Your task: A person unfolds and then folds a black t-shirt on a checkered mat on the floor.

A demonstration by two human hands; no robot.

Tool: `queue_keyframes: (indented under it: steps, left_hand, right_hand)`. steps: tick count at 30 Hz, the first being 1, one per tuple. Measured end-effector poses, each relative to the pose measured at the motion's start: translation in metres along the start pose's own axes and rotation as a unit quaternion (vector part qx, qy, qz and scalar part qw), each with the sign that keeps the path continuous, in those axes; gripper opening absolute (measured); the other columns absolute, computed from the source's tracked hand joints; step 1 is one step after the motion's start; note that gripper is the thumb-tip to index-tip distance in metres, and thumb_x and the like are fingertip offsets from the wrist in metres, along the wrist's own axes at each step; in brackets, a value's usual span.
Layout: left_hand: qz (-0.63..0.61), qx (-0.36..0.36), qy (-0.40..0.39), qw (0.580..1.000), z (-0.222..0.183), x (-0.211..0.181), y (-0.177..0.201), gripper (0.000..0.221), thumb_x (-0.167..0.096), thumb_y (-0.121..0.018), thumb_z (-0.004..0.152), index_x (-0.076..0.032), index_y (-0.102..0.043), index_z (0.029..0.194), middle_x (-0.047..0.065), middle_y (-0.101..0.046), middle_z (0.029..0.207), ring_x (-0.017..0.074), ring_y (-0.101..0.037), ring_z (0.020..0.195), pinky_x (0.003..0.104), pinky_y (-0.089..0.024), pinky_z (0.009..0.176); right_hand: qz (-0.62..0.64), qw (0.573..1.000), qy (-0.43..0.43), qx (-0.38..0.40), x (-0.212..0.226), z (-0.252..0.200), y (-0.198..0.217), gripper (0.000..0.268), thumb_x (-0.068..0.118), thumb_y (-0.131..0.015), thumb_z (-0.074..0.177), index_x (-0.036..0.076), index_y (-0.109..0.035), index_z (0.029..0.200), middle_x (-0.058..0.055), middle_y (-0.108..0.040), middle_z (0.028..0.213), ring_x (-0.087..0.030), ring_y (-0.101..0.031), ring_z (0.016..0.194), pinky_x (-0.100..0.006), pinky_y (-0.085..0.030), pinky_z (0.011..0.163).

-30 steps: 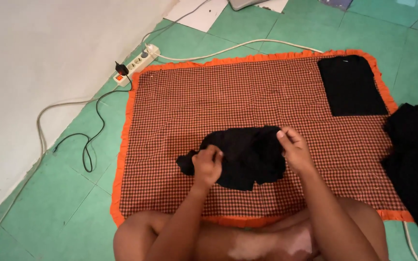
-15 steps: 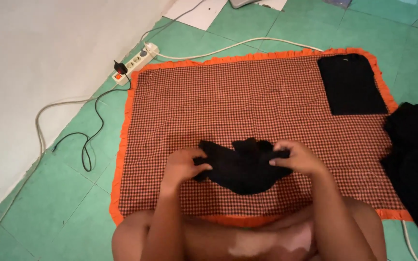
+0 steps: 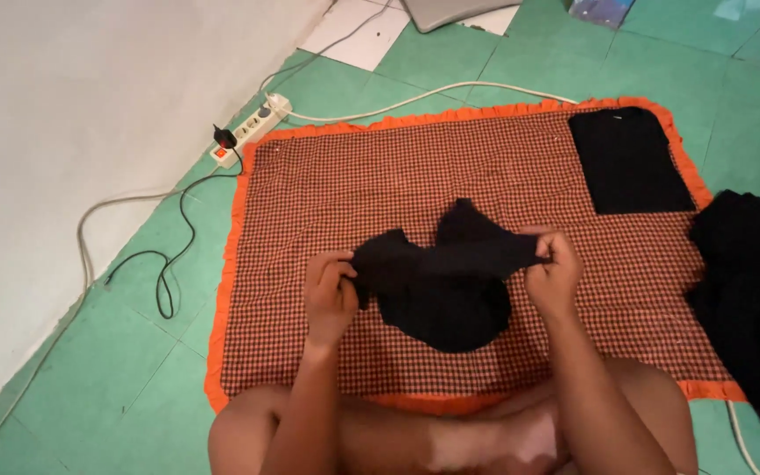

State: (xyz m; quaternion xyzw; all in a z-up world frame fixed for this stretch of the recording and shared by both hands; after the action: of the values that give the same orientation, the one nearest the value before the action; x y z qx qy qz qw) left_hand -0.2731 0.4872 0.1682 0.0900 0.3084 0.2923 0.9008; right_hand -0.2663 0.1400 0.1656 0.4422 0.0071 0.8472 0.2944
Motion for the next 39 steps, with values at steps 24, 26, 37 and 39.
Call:
queue_keyframes:
  steps: [24,26,37,39]
  left_hand:
    - [0.135,0.351,0.065,0.924,-0.080,0.009,-0.073,0.064,-0.035,-0.071,0.082,-0.023,-0.056,0.144,0.011,-0.058,0.141,0.0325,-0.052,0.133,0.049,-0.042,0.101]
    - [0.133,0.402,0.105,0.900,-0.091,0.017,-0.076,0.057,-0.035,-0.058,0.094,-0.023,-0.048,0.148,0.010,-0.054,0.146,0.0313,-0.049,0.137,0.053,-0.040,0.104]
    - [0.166,0.383,0.080,0.905,-0.093,0.021,-0.080,0.061,-0.042,-0.073,0.086,-0.031,-0.053,0.143,0.001,-0.044,0.116,0.0282,-0.054,0.103,0.047,-0.049,0.086]
    - [0.150,0.391,0.114,0.901,-0.083,0.013,-0.077,0.044,-0.035,-0.074,0.089,-0.027,-0.058,0.130,0.002,-0.044,0.111,0.0271,-0.059,0.100,0.044,-0.047,0.087]
  right_hand:
    - [-0.185,0.863,-0.057,0.467,-0.024,-0.024,-0.045,0.052,0.023,-0.082,0.077,0.010,-0.069,0.126,-0.021,-0.068,0.125,-0.045,-0.059,0.125,-0.054,-0.045,0.110]
    - [-0.182,0.838,-0.076,0.508,-0.037,-0.032,-0.060,0.059,0.026,-0.079,0.081,0.010,-0.061,0.135,-0.020,-0.063,0.134,-0.043,-0.054,0.132,-0.052,-0.044,0.112]
    - [-0.212,0.822,-0.096,0.520,-0.068,-0.038,-0.080,0.040,0.031,-0.079,0.084,0.020,-0.068,0.121,-0.018,-0.070,0.116,-0.039,-0.067,0.118,-0.049,-0.056,0.096]
    - [-0.141,0.871,-0.081,0.464,-0.053,-0.033,-0.077,0.012,0.024,-0.078,0.085,0.019,-0.073,0.095,-0.014,-0.072,0.102,-0.038,-0.071,0.105,-0.046,-0.058,0.087]
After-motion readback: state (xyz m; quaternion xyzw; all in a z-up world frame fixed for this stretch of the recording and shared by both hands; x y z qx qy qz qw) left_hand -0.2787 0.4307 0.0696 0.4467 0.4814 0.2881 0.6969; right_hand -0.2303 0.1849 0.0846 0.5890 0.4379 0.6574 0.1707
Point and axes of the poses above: each hand's wrist, its own z-axis towards the middle knuckle, its own y-axis out of the back of the hand, x = y × z, the point moved 2 cm from there along z, towards the middle knuckle
